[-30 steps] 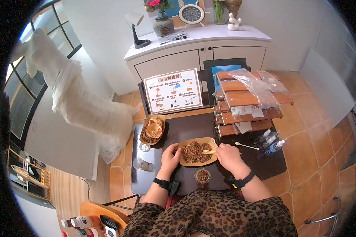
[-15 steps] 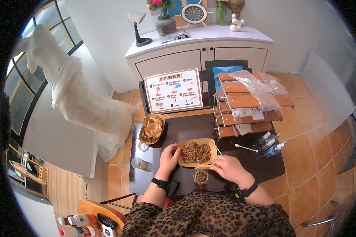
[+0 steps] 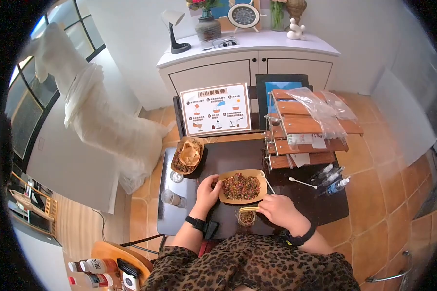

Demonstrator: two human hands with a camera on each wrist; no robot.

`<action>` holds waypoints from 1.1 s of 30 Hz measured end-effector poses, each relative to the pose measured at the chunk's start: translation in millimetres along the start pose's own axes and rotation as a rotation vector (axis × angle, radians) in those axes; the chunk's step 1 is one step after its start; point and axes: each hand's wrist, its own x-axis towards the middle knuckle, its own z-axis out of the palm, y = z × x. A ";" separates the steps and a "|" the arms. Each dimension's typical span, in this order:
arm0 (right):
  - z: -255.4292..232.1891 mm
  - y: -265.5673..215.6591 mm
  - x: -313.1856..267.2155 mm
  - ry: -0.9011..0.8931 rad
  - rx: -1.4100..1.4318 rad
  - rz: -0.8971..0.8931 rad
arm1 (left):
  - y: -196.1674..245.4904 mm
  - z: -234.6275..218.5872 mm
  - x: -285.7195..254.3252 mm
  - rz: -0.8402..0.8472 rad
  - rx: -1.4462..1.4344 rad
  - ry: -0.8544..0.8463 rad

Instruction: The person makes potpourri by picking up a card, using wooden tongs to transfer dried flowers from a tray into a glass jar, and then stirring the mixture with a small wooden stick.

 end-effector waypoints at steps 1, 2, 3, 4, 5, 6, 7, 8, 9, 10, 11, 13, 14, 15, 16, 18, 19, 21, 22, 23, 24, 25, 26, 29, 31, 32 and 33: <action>-2.0 -1.0 -0.5 -0.010 0.012 0.008 | -0.7 0.4 0.0 -0.005 -0.002 -0.001; -3.4 -1.4 -0.8 -0.019 0.023 0.016 | -1.3 0.7 -0.1 -0.011 -0.005 -0.002; -4.2 -1.3 -1.3 -0.034 0.013 0.024 | -1.5 0.6 -0.3 -0.008 -0.005 0.000; -4.5 -1.2 -2.3 -0.047 0.003 0.033 | -1.6 0.6 0.1 -0.003 -0.005 0.002; -4.8 -1.2 -3.1 -0.060 -0.007 0.042 | -1.5 0.6 0.2 0.001 -0.006 0.003; -4.5 -1.0 -3.4 -0.060 -0.009 0.041 | -1.1 0.5 0.4 0.001 -0.004 0.005; -3.8 -0.6 -3.5 -0.061 -0.011 0.039 | -0.4 0.2 0.5 0.001 -0.002 0.006; -3.5 -0.3 -3.6 -0.061 -0.013 0.038 | -0.1 0.1 0.5 0.001 0.000 0.008; -3.6 -0.4 -3.5 -0.055 -0.014 0.030 | -0.8 0.5 0.5 0.001 -0.003 0.007; -3.6 -0.8 -3.0 -0.048 -0.015 0.022 | -2.0 1.0 0.5 0.000 -0.006 0.006; -3.5 -1.1 -2.5 -0.042 -0.016 0.013 | -2.7 1.4 0.4 0.000 -0.009 0.005; -4.4 -2.7 -1.3 -0.020 -0.005 0.008 | 0.5 -0.5 0.4 0.000 -0.008 0.001; -4.9 -3.1 -0.6 -0.009 0.001 0.005 | 1.7 -1.2 0.8 0.001 -0.008 -0.001; -5.0 -2.6 0.0 0.027 -0.002 0.012 | 1.7 -1.4 1.2 -0.002 -0.006 -0.005; -5.0 -1.8 0.6 0.061 -0.004 0.018 | 1.6 -1.5 1.4 -0.005 -0.004 -0.009; -5.0 -0.1 1.4 0.115 -0.014 0.047 | 1.3 -1.5 1.2 -0.005 -0.003 -0.010; -5.2 0.7 1.7 0.134 -0.022 0.069 | 1.2 -1.4 1.2 -0.002 -0.003 -0.007; -3.3 4.5 1.5 0.161 -0.041 0.109 | 1.1 -1.1 1.2 0.001 -0.002 -0.004; -0.2 8.5 1.5 0.169 -0.051 0.126 | 1.2 -1.0 1.2 0.000 -0.002 -0.004; 2.8 11.8 2.2 0.176 -0.062 0.142 | 1.1 -0.9 1.1 -0.002 -0.001 -0.003; 4.8 13.8 3.5 0.182 -0.084 0.157 | 0.9 -0.8 1.1 -0.003 -0.002 -0.002; 6.3 15.6 5.2 0.188 -0.106 0.173 | 0.6 -0.8 1.0 -0.004 -0.003 -0.002; 8.1 17.5 6.6 0.194 -0.128 0.189 | 0.5 -0.8 0.9 -0.005 -0.004 -0.002; 15.6 26.7 9.3 0.178 -0.204 0.189 | 1.3 -1.2 0.8 0.001 0.003 0.000; 20.4 30.1 11.1 0.146 -0.255 0.197 | 1.7 -1.2 0.6 -0.007 -0.005 -0.004; 22.3 31.3 12.0 0.129 -0.281 0.202 | 1.9 -1.3 0.7 -0.011 -0.009 -0.005; 23.9 32.0 13.2 0.120 -0.289 0.199 | 2.3 -1.6 0.9 -0.011 -0.007 -0.009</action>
